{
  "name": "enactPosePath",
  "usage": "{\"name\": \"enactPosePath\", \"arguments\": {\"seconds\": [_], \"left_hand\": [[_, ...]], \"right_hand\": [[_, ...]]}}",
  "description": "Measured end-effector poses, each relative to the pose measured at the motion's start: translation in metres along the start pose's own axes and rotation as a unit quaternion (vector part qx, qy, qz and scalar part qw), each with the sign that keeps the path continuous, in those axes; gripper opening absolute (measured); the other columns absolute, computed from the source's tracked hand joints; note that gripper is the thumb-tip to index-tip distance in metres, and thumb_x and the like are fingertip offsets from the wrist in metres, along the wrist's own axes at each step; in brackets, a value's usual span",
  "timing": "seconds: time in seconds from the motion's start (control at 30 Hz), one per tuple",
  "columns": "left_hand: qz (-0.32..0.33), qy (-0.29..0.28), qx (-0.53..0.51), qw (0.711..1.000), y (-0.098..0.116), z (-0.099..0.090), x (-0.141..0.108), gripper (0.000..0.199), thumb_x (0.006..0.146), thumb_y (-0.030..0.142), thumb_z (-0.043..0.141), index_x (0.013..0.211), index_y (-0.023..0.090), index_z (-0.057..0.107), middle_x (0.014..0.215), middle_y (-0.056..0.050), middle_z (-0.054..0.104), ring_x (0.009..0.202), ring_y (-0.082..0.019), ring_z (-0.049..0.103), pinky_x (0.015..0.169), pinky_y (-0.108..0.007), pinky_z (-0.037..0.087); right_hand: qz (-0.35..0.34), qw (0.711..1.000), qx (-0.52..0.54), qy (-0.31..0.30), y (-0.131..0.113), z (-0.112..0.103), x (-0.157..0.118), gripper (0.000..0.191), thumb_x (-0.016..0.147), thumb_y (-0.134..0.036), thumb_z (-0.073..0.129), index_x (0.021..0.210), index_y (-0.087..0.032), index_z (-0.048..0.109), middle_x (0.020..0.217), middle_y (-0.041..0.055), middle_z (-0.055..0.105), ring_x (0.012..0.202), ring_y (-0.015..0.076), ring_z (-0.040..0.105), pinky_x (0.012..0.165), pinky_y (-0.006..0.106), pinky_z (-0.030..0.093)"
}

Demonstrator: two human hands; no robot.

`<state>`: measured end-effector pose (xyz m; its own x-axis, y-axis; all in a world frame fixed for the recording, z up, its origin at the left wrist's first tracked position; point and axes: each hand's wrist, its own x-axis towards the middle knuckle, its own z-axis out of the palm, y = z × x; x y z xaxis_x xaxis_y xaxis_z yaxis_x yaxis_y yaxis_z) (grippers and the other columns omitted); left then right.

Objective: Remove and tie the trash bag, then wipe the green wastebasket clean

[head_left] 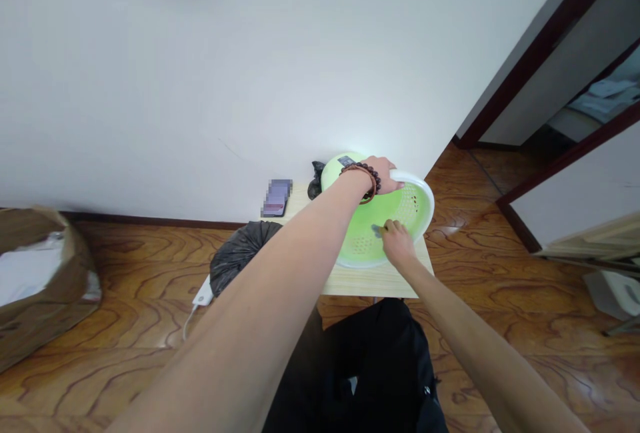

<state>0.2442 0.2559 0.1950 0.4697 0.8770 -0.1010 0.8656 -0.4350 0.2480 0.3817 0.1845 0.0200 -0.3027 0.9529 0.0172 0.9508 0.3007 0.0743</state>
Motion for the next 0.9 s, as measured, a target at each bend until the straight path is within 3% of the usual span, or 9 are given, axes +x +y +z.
{"name": "enactPosePath", "arguments": {"seconds": [0.07,0.13,0.3,0.43,0.57,0.73,0.9], "left_hand": [[0.006,0.004,-0.002,1.000,0.000,0.000,0.000,0.049,0.074,0.057,0.048,0.111,0.026,0.061,0.108,-0.004,0.064,0.096,-0.021,0.059,0.083,-0.027,0.044],[0.007,0.006,-0.007,1.000,-0.001,0.001,0.001,0.050,0.074,0.057,0.048,0.111,0.025,0.061,0.107,-0.005,0.064,0.096,-0.021,0.059,0.082,-0.028,0.045],[-0.006,-0.009,-0.029,1.000,0.002,0.004,0.003,0.053,0.072,0.057,0.051,0.116,0.027,0.059,0.107,-0.004,0.064,0.093,-0.020,0.060,0.080,-0.028,0.046],[-0.009,-0.007,-0.039,0.999,0.001,0.002,0.000,0.050,0.073,0.053,0.052,0.115,0.026,0.059,0.104,-0.004,0.066,0.086,-0.017,0.062,0.076,-0.025,0.047],[-0.019,0.050,-0.048,0.997,-0.006,-0.001,-0.014,0.044,0.078,0.051,0.046,0.108,0.024,0.062,0.101,-0.004,0.067,0.088,-0.019,0.062,0.076,-0.025,0.046],[-0.079,0.117,-0.054,0.988,-0.018,0.001,-0.029,0.039,0.081,0.044,0.042,0.106,0.022,0.062,0.101,-0.005,0.066,0.092,-0.019,0.061,0.078,-0.025,0.046],[-0.108,0.155,-0.023,0.982,-0.022,0.008,-0.027,0.038,0.075,0.029,0.047,0.109,0.016,0.060,0.100,-0.010,0.065,0.091,-0.021,0.061,0.078,-0.027,0.047]], "right_hand": [[0.012,0.999,-0.036,0.015,0.021,-0.006,0.002,0.033,0.088,-0.012,0.035,0.105,-0.014,0.063,0.102,0.0148,0.053,0.100,0.0246,0.043,0.085,0.033,0.034],[0.024,0.998,-0.048,0.014,0.025,-0.004,0.001,0.033,0.088,-0.011,0.035,0.104,-0.013,0.064,0.103,0.0158,0.053,0.102,0.0248,0.042,0.086,0.033,0.034],[0.055,0.998,-0.030,-0.030,-0.019,0.023,-0.006,0.035,0.085,-0.007,0.034,0.104,-0.015,0.062,0.105,0.0154,0.054,0.099,0.0224,0.045,0.080,0.029,0.038],[0.028,0.998,-0.041,-0.035,-0.040,0.030,-0.010,0.034,0.086,-0.007,0.034,0.105,-0.015,0.061,0.104,0.0145,0.055,0.097,0.0213,0.046,0.077,0.029,0.039],[0.027,0.996,-0.079,-0.024,-0.015,0.012,-0.010,0.030,0.084,-0.007,0.036,0.095,-0.011,0.065,0.099,0.0160,0.056,0.096,0.0237,0.047,0.076,0.031,0.039],[0.042,0.992,-0.117,0.015,0.028,-0.018,-0.010,0.031,0.085,-0.008,0.036,0.096,-0.011,0.065,0.102,0.0171,0.054,0.099,0.0245,0.045,0.079,0.032,0.037],[0.045,0.991,-0.126,0.021,0.030,-0.023,-0.010,0.033,0.086,-0.009,0.034,0.100,-0.012,0.063,0.103,0.0164,0.053,0.098,0.0242,0.044,0.079,0.031,0.036]]}}
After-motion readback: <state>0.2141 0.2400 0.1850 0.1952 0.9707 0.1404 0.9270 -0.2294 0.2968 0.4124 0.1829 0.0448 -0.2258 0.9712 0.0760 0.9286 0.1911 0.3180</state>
